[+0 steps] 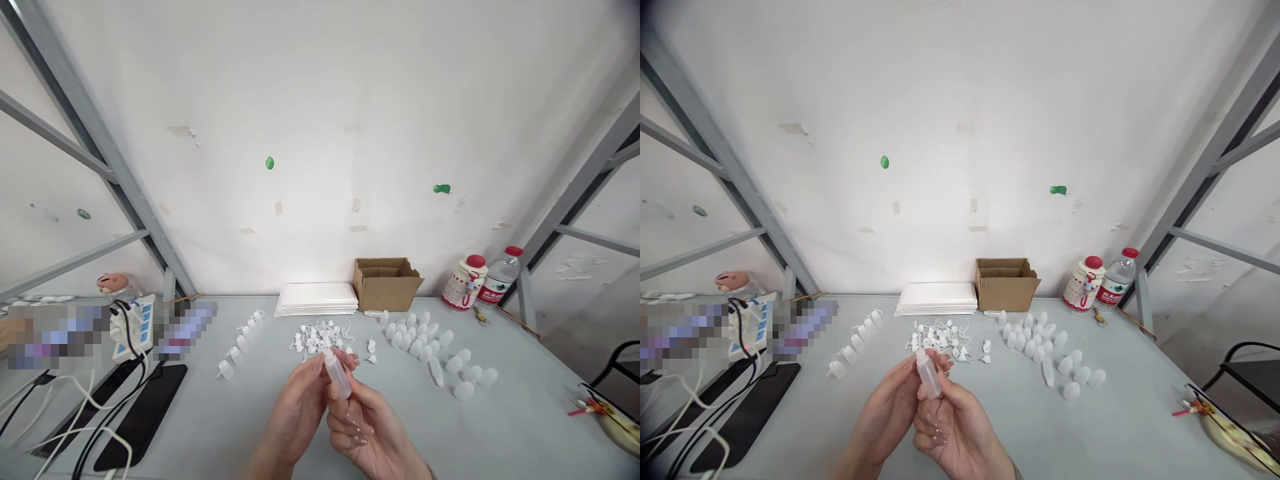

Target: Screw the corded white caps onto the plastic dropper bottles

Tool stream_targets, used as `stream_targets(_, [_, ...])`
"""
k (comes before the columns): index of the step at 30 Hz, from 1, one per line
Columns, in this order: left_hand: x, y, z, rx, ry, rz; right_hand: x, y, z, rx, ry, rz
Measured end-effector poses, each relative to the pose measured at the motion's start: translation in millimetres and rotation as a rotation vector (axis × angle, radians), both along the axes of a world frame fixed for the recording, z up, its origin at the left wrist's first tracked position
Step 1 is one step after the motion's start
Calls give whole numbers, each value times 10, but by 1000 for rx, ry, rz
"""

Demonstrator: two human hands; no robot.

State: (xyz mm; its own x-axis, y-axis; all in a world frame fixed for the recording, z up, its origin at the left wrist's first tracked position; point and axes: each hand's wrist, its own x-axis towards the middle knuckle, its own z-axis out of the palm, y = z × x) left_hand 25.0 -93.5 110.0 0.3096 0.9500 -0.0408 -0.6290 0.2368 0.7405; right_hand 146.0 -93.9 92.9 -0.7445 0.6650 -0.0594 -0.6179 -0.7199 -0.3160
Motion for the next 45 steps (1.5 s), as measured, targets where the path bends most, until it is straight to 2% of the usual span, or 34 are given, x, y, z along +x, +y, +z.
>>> stream_targets(5, [-10, -17, 81, 55, 82, 16, -13, -10, -19, 31, -37, -36])
stream_targets(10, [10, -14, 75, 34, 100, 52, -11, -25, -23, -18, -9, -35])
stream_targets(18, [43, -14, 25, -61, -103, -4, 9, -19, 25, -156, 225, 133])
stream_targets(24, [87, -1, -37, -156, -309, -52, -17, -18, -29, -213, 354, 201])
stream_targets(28, [100, -9, -69, -190, -404, -97, -17, -27, -44, -226, 382, 228])
stream_targets(33, [122, -18, -70, -235, -401, -88, -32, -34, -23, -207, 307, 218])
stream_targets(36, [110, -25, -73, -237, -333, -61, -49, -56, 14, -75, 149, 78])
stream_targets(39, [62, -39, -58, -131, -220, -50, -40, -91, 72, 176, -87, -221])
stream_targets(41, [27, -52, -32, -37, -103, -14, -20, -114, 100, 304, -250, -363])
stream_targets(45, [10, -81, 20, 47, 144, 105, -2, -140, 81, 443, -462, -484])
